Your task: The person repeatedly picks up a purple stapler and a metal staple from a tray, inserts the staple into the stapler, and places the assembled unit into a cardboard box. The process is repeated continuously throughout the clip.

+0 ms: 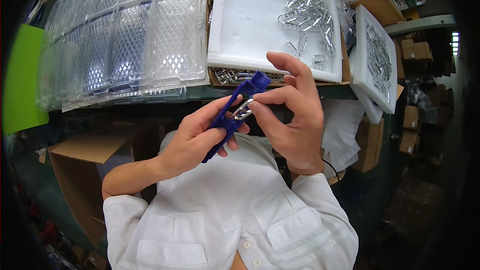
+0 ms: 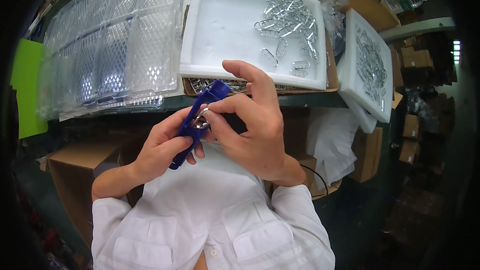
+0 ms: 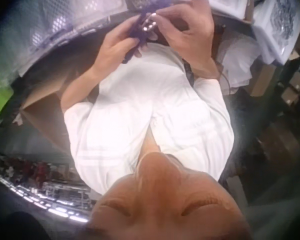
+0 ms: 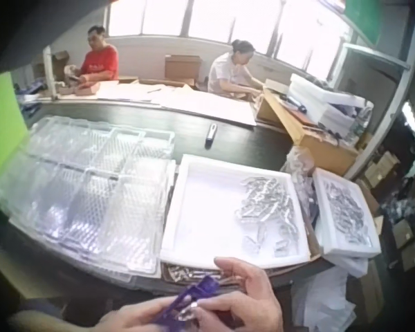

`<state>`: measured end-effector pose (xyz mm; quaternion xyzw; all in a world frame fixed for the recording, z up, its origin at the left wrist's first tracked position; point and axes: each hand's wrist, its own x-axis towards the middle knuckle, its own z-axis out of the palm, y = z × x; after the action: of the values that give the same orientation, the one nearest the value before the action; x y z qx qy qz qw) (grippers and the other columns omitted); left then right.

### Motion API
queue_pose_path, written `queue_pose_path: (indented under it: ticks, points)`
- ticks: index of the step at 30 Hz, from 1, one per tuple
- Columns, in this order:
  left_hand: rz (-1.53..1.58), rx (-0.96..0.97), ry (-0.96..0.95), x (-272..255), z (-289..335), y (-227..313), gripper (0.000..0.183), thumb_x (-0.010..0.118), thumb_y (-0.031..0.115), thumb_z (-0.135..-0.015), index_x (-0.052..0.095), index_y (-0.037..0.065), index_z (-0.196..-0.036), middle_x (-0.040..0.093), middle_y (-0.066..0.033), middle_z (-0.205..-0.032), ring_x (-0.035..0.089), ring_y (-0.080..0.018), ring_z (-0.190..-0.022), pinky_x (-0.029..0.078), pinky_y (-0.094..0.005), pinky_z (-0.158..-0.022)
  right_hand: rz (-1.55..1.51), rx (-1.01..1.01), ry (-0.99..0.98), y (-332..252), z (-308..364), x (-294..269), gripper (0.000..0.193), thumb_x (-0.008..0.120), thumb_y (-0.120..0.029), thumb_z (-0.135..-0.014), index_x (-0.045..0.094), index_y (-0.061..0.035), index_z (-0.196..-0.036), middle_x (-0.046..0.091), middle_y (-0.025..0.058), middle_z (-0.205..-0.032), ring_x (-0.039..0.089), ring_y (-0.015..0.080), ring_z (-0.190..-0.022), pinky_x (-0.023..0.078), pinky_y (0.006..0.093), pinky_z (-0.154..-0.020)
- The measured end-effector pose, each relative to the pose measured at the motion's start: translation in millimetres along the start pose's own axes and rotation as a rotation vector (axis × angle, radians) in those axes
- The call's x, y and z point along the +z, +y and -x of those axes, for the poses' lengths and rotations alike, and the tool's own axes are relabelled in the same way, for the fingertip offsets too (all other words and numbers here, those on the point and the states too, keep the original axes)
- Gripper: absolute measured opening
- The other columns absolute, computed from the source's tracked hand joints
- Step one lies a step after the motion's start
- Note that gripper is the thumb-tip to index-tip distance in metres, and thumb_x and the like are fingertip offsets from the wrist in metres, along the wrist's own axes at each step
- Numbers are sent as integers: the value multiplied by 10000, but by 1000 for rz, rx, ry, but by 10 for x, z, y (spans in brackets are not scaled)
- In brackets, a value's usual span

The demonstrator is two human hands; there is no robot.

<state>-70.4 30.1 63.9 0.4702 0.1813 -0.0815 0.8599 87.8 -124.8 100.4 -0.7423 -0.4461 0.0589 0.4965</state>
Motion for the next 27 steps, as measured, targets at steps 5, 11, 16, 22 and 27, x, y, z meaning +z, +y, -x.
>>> queue_pose_path:
  ticks: [5, 11, 16, 22, 27]
  points:
    - [-56, 34, 39, 33, -20, -30, 616, 425, -37, -967, 459, 70, -1573, 714, -82, -1171, 675, -84, -846, 566, -232, -683, 130, -39, 21, 45, 1, 141, 128, 799, 45, -767, 731, -12, -860, 617, 236, -1411, 614, 368, -1307, 464, 440, -1035]
    - [-152, 59, 75, 35, -80, -67, 585, 431, -33, -950, 515, 34, -1525, 723, -68, -1130, 673, -78, -811, 551, -232, -649, 262, -63, -14, 44, -9, 151, 123, 786, 53, -763, 686, 10, -821, 647, 241, -1344, 659, 387, -1221, 550, 437, -933]
    - [-172, 75, 95, 13, -103, -125, 583, 429, -27, -934, 526, 16, -1507, 719, -62, -1125, 663, -81, -761, 544, -238, -630, 378, -121, -49, 72, 8, 185, 162, 788, 36, -748, 641, 1, -805, 668, 205, -1272, 677, 379, -1119, 578, 425, -846]
    - [-240, 162, 103, -62, -233, -284, 518, 533, -5, -955, 539, -14, -1474, 721, -70, -1092, 634, -70, -738, 527, -245, -634, 395, -101, -113, 313, 54, 212, 205, 805, 1, -761, 615, -20, -837, 659, 190, -1266, 670, 374, -1095, 580, 420, -813]
    - [-376, 396, 127, -86, -341, -410, 407, 637, 56, -994, 584, -24, -1389, 723, -75, -971, 634, -77, -742, 524, -258, -639, 267, 119, 122, 239, 101, 263, 316, 837, -35, -789, 640, -29, -1036, 689, 174, -1267, 693, 344, -1163, 583, 396, -914]
